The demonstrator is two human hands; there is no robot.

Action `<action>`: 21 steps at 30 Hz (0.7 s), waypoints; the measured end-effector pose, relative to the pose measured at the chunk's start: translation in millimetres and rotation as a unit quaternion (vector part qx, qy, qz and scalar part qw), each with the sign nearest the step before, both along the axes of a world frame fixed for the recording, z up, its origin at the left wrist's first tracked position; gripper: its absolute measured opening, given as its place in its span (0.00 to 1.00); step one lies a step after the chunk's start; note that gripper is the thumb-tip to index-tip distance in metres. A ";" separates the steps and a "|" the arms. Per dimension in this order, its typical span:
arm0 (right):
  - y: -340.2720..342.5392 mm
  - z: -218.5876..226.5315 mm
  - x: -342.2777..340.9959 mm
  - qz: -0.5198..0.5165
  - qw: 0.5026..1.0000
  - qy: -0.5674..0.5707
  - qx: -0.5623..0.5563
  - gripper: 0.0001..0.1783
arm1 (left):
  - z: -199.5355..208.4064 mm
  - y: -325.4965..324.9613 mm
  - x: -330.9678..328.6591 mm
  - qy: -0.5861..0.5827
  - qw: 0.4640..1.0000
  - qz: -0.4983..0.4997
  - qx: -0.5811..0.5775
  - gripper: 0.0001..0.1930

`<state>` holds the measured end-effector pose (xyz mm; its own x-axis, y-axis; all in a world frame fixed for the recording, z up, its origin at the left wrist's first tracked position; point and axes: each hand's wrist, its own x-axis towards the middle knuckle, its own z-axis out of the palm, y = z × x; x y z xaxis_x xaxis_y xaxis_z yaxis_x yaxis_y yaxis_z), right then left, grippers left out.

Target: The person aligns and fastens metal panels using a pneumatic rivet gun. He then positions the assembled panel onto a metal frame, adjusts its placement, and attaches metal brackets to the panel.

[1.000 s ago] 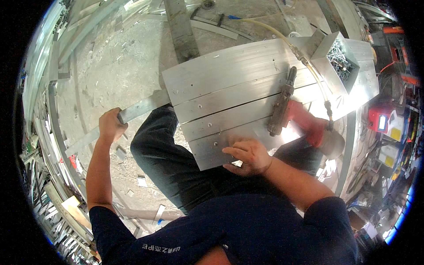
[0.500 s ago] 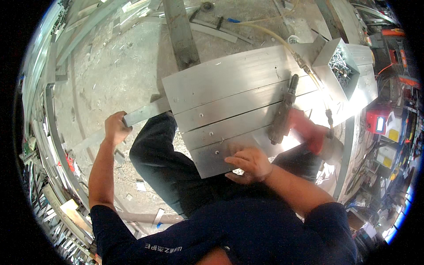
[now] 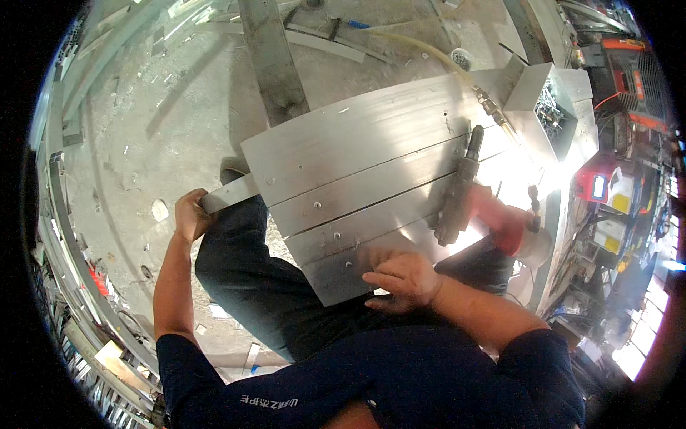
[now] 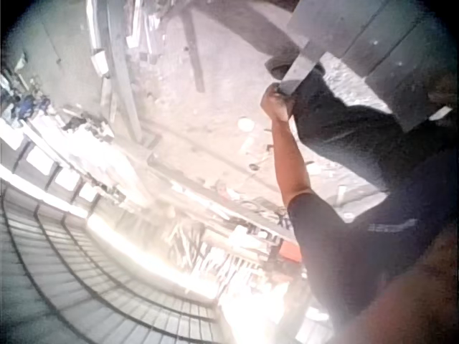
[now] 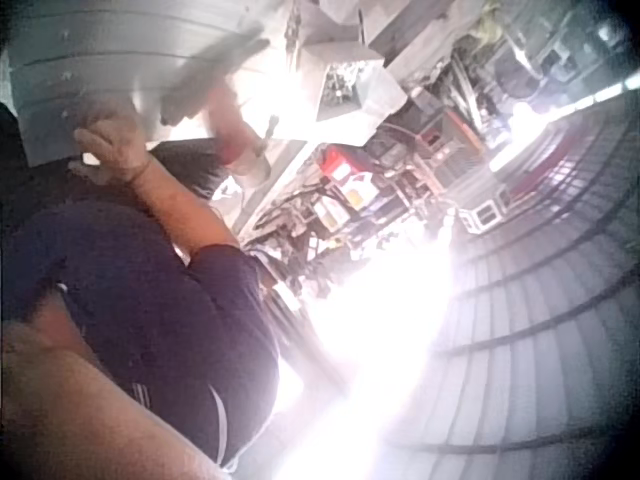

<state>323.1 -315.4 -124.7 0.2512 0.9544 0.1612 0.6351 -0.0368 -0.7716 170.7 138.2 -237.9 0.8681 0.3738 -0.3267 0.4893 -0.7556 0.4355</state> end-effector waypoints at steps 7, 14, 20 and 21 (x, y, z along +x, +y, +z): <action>1.9 -0.3 -0.3 0.001 1.000 0.022 -0.009 0.28 | -20.4 -4.2 0.9 0.018 0.999 0.011 -0.028 0.17; -1.7 -3.8 -3.4 0.013 1.000 0.011 -0.010 0.31 | -20.8 -6.1 -0.1 0.019 1.000 -0.011 0.006 0.15; -6.2 -1.9 -8.6 0.002 1.000 -0.005 -0.007 0.31 | 2.5 -19.3 18.1 0.096 0.995 -0.001 0.008 0.16; -8.0 -2.4 -8.9 -0.003 1.000 -0.010 0.002 0.31 | 0.2 -20.8 18.7 0.094 0.996 -0.001 0.008 0.17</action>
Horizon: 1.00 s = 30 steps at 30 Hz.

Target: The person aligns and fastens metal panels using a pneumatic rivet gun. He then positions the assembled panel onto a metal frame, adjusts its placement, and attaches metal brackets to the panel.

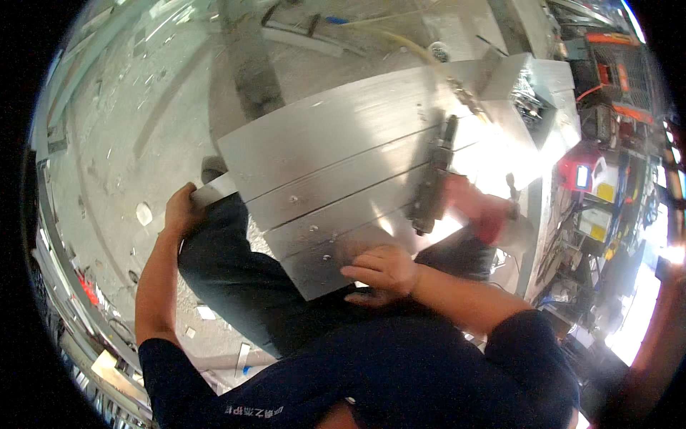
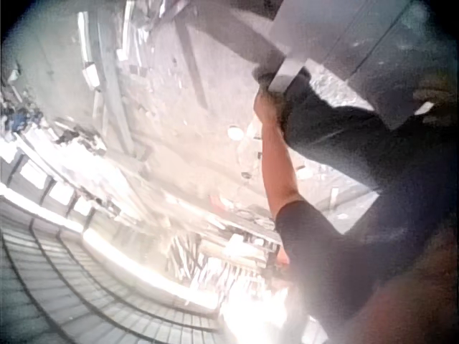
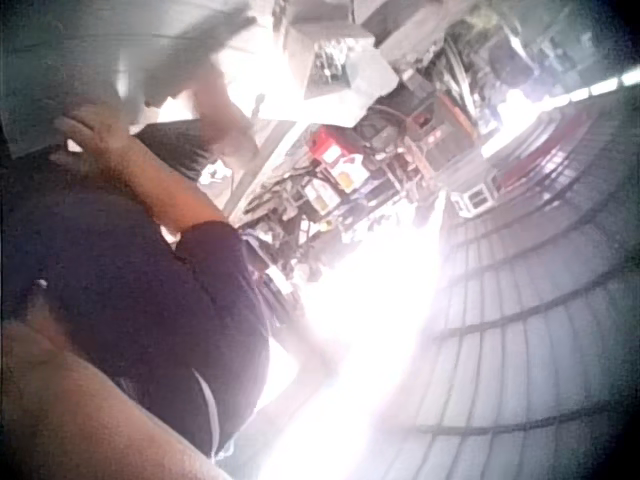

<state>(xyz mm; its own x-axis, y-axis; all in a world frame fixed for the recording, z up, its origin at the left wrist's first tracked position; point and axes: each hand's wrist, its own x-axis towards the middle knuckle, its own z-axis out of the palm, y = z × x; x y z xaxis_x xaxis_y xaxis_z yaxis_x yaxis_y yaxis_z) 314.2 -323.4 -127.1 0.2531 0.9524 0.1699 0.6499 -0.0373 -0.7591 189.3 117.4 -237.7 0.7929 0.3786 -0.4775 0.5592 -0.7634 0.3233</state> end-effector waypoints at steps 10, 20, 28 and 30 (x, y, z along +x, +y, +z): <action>-2.1 78.9 28.0 -0.029 0.999 0.026 0.023 0.21 | -31.9 -8.8 -10.0 0.112 0.982 -0.007 0.153 0.53; -137.6 122.8 304.6 -0.509 0.805 -0.140 -0.271 0.21 | -25.1 -42.1 19.5 0.206 0.951 0.131 0.188 0.41; -102.0 73.8 336.5 -0.440 0.763 -0.182 -0.436 0.23 | -10.5 -38.0 12.8 0.228 0.943 0.130 0.206 0.38; -102.3 70.1 335.1 -0.446 0.772 -0.173 -0.419 0.20 | -7.6 -40.6 9.2 0.225 0.944 0.121 0.207 0.38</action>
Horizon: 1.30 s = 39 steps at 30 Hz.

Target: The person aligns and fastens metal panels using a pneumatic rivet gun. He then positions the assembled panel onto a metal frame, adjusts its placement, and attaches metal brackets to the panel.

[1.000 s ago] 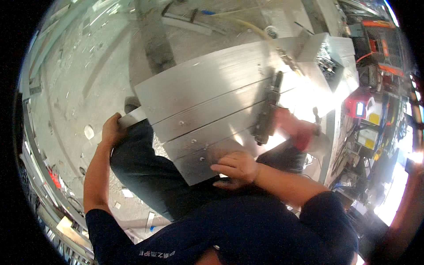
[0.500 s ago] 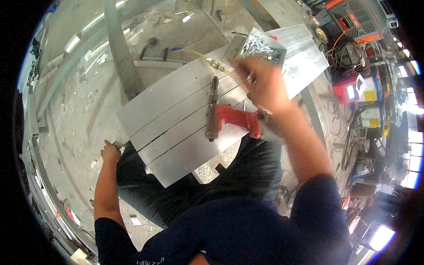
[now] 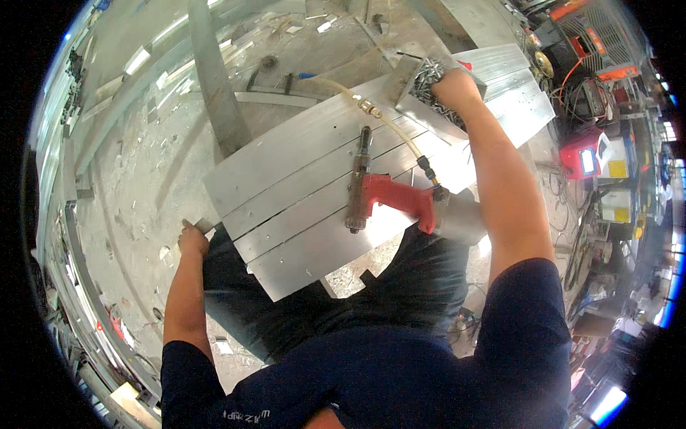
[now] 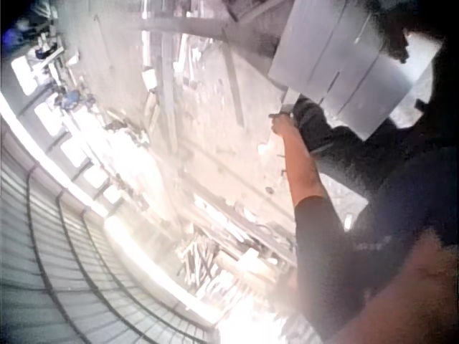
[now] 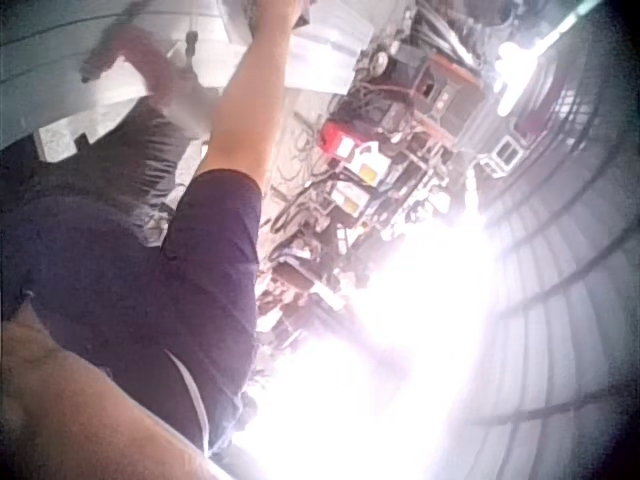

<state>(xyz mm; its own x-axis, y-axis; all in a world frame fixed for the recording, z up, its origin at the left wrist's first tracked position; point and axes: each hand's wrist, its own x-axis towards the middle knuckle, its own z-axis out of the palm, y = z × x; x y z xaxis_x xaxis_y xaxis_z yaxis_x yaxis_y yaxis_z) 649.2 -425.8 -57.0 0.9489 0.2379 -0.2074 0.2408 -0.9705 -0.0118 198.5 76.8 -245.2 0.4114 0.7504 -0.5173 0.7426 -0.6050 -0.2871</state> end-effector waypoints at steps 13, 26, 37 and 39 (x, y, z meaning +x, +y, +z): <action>143.2 62.3 -165.6 0.110 0.878 0.202 0.420 0.13 | 13.0 -2.1 2.6 -0.014 1.000 0.015 -0.011 0.35; 269.3 -22.6 -218.9 0.416 0.869 0.162 0.214 0.09 | 5.8 -6.0 -6.3 -0.044 0.998 -0.037 0.035 0.34; 292.7 -20.4 -218.8 0.465 0.855 0.169 0.153 0.10 | 6.0 -3.9 -4.2 -0.046 0.999 -0.017 0.020 0.36; 296.1 -20.2 -219.7 0.425 0.865 0.206 0.168 0.11 | 3.7 -4.8 -4.8 -0.040 0.998 -0.024 0.029 0.36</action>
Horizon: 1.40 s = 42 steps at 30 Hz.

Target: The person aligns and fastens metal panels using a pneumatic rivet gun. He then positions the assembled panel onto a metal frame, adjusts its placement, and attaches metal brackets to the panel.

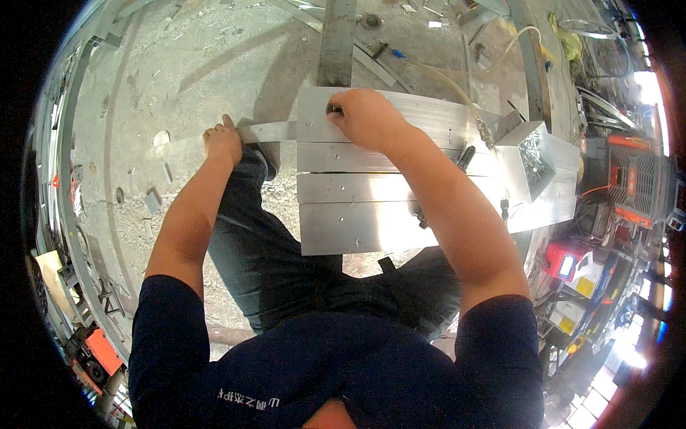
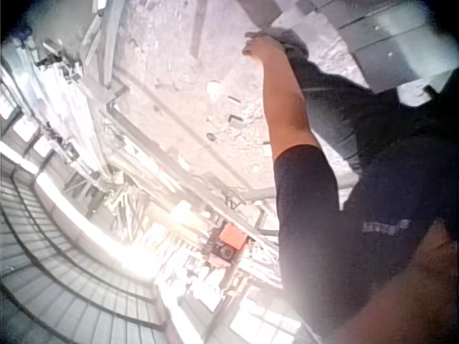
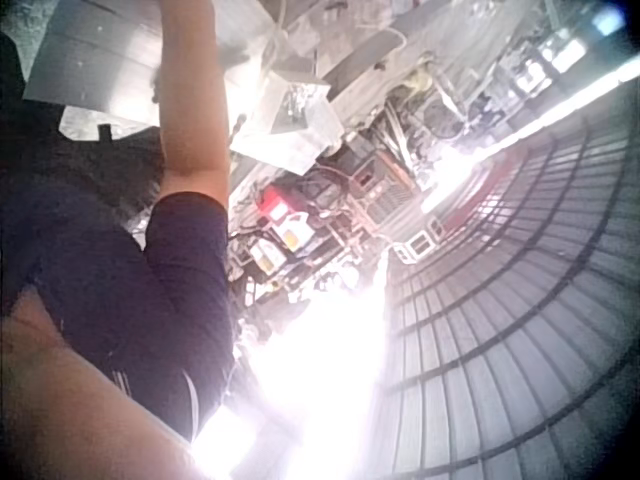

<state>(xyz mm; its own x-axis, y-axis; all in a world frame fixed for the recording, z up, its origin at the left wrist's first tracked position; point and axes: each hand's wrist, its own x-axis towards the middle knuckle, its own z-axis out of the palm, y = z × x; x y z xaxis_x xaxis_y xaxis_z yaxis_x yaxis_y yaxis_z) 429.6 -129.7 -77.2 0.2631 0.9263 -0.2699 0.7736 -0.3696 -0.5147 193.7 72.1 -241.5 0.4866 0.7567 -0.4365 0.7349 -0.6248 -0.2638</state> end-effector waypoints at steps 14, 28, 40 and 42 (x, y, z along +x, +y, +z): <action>-26.5 -30.6 -16.7 -0.042 0.995 -0.020 0.092 0.10 | -4.3 3.3 -3.3 -0.001 0.999 -0.027 0.028 0.33; -48.1 -14.8 -21.7 -0.083 0.982 -0.048 0.163 0.21 | -2.0 2.1 12.6 0.046 0.998 -0.018 -0.043 0.40; -283.3 74.4 217.3 -0.416 0.858 -0.279 -0.110 0.16 | -12.7 4.4 5.9 0.013 0.999 -0.009 -0.033 0.45; -305.7 50.5 230.3 -0.433 0.854 -0.258 -0.126 0.16 | -9.2 3.8 5.3 0.022 0.999 -0.017 -0.030 0.44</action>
<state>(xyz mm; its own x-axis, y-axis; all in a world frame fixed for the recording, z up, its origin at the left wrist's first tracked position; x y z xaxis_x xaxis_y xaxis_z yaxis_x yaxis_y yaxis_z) 659.8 -435.3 -26.7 0.9647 0.2530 -0.0726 0.2532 -0.9674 -0.0064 199.0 75.9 -250.7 0.4913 0.7115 -0.5023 0.7015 -0.6651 -0.2559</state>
